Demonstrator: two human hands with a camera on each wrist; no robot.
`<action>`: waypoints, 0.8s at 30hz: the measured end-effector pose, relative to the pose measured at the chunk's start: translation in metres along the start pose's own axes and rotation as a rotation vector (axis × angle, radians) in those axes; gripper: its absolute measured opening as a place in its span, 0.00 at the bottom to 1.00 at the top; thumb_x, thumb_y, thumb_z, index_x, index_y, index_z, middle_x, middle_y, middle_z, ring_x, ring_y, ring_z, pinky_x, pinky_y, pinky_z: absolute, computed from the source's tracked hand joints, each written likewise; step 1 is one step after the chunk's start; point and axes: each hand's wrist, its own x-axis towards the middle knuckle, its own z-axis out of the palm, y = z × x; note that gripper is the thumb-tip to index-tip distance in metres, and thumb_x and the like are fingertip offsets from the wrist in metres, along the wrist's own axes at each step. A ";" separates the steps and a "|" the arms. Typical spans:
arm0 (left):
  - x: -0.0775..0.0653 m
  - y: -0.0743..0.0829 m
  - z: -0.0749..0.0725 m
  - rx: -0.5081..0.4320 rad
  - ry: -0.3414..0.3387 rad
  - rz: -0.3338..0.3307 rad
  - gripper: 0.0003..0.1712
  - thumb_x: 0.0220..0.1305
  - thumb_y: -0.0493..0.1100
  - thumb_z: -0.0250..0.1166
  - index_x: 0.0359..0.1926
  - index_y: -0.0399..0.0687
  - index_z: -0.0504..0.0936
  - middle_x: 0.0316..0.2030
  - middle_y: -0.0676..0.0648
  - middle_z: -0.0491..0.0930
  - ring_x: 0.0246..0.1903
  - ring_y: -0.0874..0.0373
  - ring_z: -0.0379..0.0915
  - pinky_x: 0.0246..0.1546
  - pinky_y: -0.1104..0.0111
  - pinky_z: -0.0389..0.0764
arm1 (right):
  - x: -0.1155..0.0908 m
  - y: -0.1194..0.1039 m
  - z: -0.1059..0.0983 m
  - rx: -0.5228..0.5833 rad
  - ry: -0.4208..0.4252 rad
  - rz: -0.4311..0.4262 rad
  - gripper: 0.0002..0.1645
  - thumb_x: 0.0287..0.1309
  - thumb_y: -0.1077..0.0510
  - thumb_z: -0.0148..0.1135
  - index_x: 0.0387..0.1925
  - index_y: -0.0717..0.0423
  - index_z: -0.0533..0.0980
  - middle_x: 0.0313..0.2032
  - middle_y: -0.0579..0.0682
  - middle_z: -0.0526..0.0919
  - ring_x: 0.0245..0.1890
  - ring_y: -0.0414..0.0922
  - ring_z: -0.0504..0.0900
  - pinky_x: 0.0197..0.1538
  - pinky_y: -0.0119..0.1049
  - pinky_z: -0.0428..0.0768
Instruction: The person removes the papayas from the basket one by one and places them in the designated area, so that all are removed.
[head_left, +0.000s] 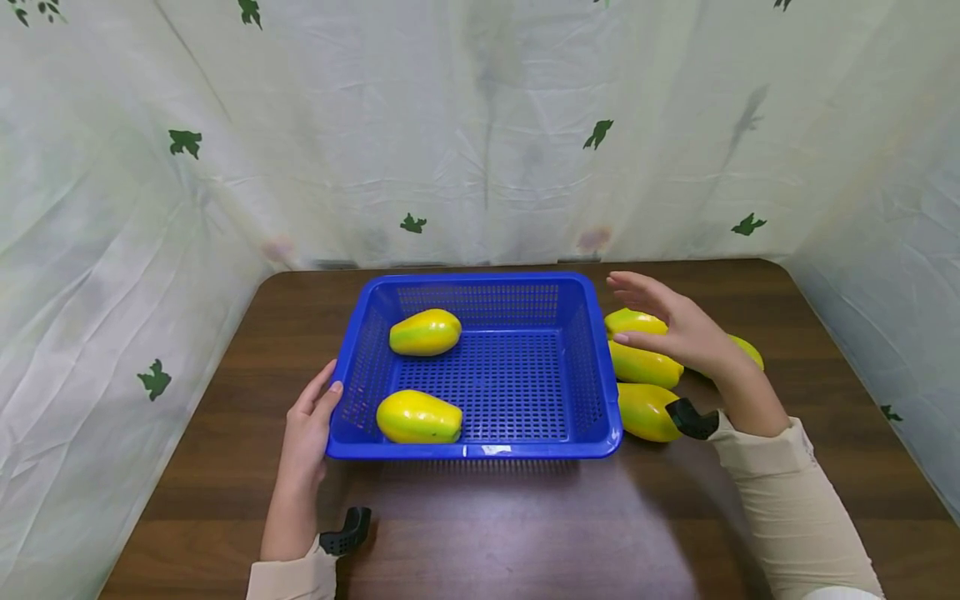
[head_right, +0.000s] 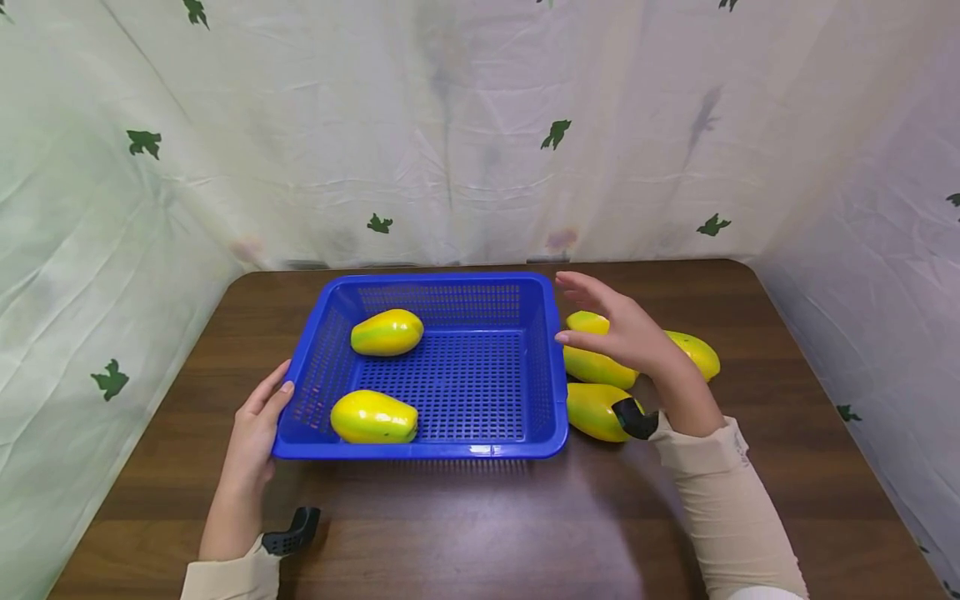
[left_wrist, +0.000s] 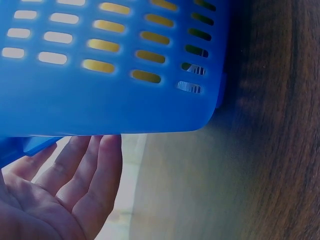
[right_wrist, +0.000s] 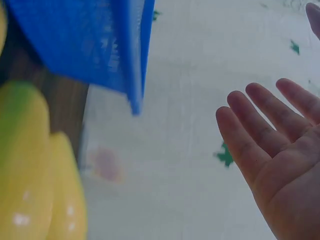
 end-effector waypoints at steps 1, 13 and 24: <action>0.000 0.000 0.000 -0.001 0.002 0.000 0.30 0.64 0.57 0.50 0.66 0.61 0.59 0.59 0.42 0.63 0.45 0.56 0.70 0.38 0.72 0.76 | 0.004 -0.002 0.002 0.001 -0.009 -0.011 0.40 0.52 0.62 0.63 0.65 0.51 0.57 0.61 0.51 0.63 0.58 0.50 0.64 0.58 0.51 0.61; 0.001 0.000 0.000 -0.004 0.007 0.005 0.30 0.64 0.57 0.50 0.66 0.60 0.60 0.57 0.42 0.64 0.42 0.58 0.71 0.37 0.72 0.76 | 0.041 -0.025 0.034 -0.030 -0.172 -0.052 0.42 0.53 0.51 0.63 0.66 0.50 0.55 0.62 0.51 0.62 0.58 0.51 0.64 0.57 0.51 0.63; 0.001 -0.001 0.000 -0.006 0.004 -0.004 0.30 0.64 0.57 0.50 0.66 0.61 0.60 0.57 0.42 0.65 0.42 0.59 0.72 0.37 0.71 0.77 | 0.067 -0.033 0.066 -0.026 -0.272 -0.084 0.41 0.53 0.48 0.62 0.65 0.53 0.56 0.61 0.51 0.63 0.58 0.49 0.65 0.58 0.44 0.64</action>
